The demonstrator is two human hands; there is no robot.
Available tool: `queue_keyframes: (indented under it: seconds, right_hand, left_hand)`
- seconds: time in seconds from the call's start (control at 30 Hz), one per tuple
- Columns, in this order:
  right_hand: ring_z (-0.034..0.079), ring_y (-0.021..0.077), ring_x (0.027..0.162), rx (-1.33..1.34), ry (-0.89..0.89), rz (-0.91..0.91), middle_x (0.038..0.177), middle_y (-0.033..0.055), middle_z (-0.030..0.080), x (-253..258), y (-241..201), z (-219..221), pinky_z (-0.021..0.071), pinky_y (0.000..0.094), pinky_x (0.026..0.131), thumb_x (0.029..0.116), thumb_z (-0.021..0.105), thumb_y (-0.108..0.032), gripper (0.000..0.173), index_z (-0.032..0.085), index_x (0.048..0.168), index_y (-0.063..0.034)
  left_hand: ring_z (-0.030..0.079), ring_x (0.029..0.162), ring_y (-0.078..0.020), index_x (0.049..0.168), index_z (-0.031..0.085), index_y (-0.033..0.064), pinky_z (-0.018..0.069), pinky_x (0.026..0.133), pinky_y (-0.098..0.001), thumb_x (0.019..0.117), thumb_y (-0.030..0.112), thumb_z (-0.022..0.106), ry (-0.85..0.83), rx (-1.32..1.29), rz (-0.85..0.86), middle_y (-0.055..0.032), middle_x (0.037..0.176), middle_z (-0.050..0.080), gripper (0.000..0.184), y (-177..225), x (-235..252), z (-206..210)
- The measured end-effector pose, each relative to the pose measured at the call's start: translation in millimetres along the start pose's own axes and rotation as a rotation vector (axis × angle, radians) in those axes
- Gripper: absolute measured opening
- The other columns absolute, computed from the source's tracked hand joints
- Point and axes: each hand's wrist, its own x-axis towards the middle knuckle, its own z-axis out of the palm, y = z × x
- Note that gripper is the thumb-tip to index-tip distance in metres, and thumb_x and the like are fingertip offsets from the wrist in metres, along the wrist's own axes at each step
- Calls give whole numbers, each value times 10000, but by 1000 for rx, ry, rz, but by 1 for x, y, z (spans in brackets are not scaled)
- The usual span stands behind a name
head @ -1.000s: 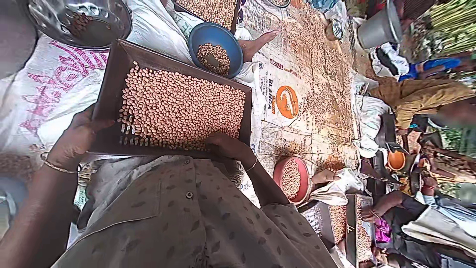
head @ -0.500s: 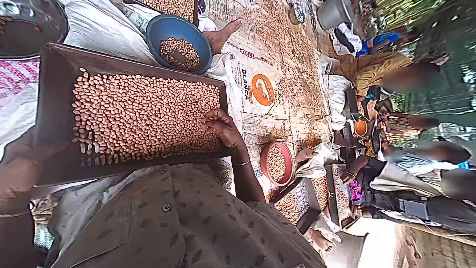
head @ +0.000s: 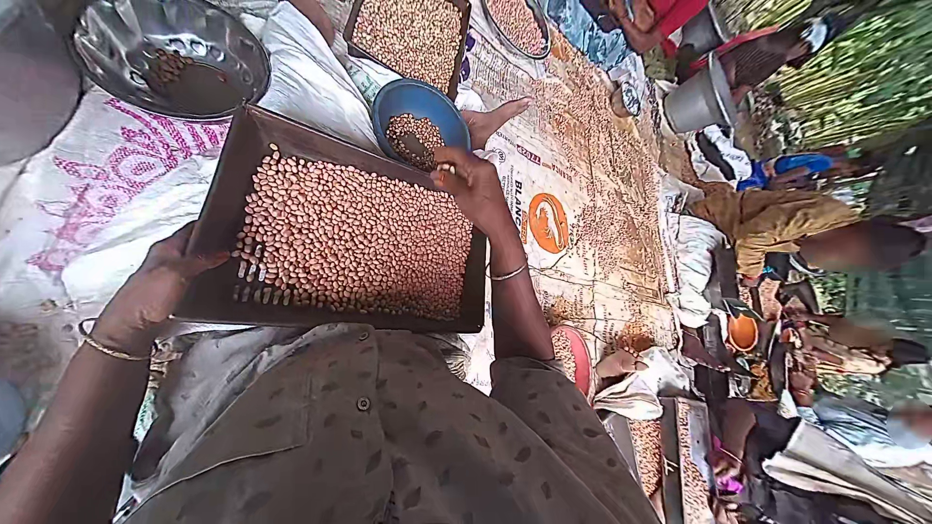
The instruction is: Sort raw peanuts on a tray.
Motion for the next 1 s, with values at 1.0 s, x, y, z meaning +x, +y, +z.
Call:
queue_keyframes:
  seconds: [1.0]
  right_hand:
    - [684, 379, 1092, -474, 96, 409, 1274, 209, 666, -13, 57, 80, 546, 551, 922, 991, 611, -106, 272, 710, 1243, -77]
  left_hand:
    - [567, 808, 104, 1400, 417, 10, 485, 731, -93, 1007, -67, 384, -17, 49, -104, -5, 1014, 568, 402, 52, -17, 17]
